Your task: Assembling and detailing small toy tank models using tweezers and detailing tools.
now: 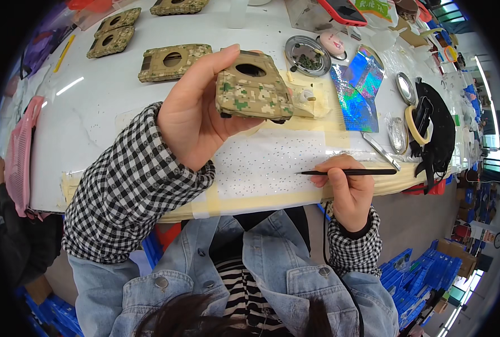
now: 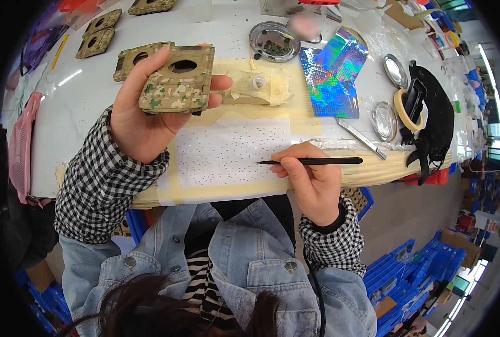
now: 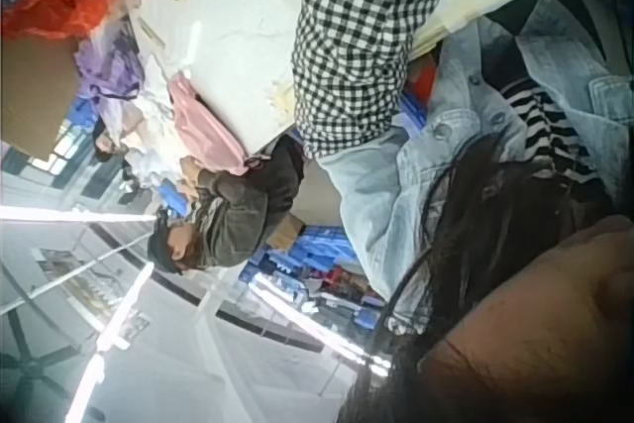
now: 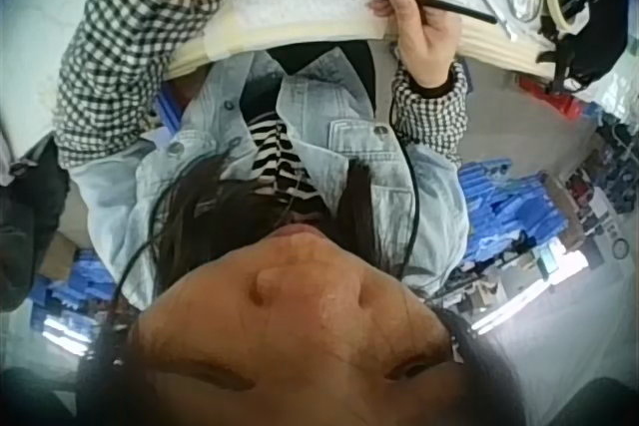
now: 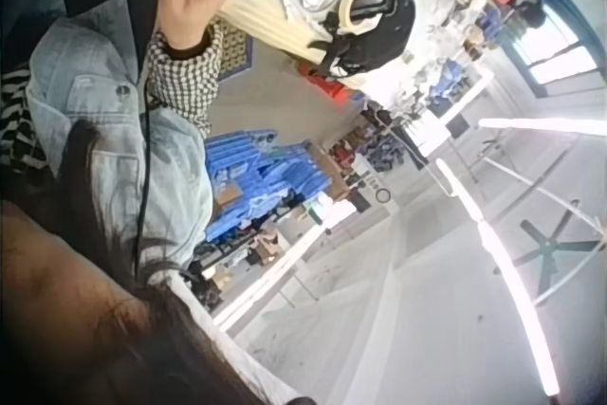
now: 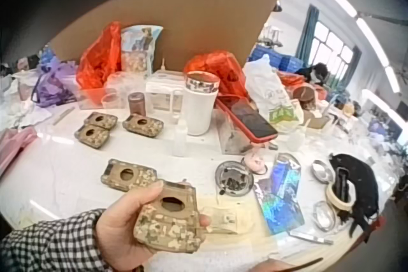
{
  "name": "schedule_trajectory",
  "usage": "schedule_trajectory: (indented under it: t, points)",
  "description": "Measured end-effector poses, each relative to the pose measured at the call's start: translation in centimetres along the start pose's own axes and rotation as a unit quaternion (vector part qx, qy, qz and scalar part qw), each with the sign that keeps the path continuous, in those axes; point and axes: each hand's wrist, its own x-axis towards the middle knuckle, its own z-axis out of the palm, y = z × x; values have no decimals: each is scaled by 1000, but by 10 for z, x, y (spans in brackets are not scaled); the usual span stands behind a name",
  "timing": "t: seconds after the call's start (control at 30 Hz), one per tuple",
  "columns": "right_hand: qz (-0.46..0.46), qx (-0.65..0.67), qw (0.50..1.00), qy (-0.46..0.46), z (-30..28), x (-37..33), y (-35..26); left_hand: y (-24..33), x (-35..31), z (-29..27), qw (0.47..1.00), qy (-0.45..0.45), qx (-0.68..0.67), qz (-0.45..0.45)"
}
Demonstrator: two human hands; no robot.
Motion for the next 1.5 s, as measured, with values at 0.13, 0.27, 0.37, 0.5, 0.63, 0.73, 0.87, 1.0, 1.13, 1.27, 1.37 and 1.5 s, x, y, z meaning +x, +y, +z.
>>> schedule_trajectory:
  t: [0.13,0.27,0.37,0.5,0.63,0.73,0.87,1.0,1.13,1.27,1.37,1.5]
  points:
    - [-2,0,1000,3,0,0,0,0,0,0,1000,3,-1,0]
    - [-5,0,1000,17,0,1,1,0,0,0,1000,4,4,-1]
    - [-4,10,999,35,0,1,0,0,0,-1,1000,3,4,1]
    - [6,8,999,39,-1,2,-3,0,0,0,1000,7,1,-3]
    - [12,13,1000,22,1,2,-1,0,0,0,1000,12,-3,-5]
    - [8,6,1000,12,0,2,-1,0,0,0,1000,12,-6,-7]
    - [5,-4,1000,4,0,3,-2,0,0,0,1000,16,-7,-9]
    - [6,-1,1000,6,0,2,-1,0,0,0,1000,20,-1,-5]
    - [7,-1,1000,8,0,2,0,0,0,-2,1000,12,-6,-8]
    - [6,-1,1000,14,1,2,-1,0,0,-1,1000,12,-4,-9]
    - [10,1,1000,19,0,2,-3,1,0,-2,1000,6,-6,-9]
    - [-7,11,999,39,-2,6,-7,-1,1,-1,1000,16,-4,-10]
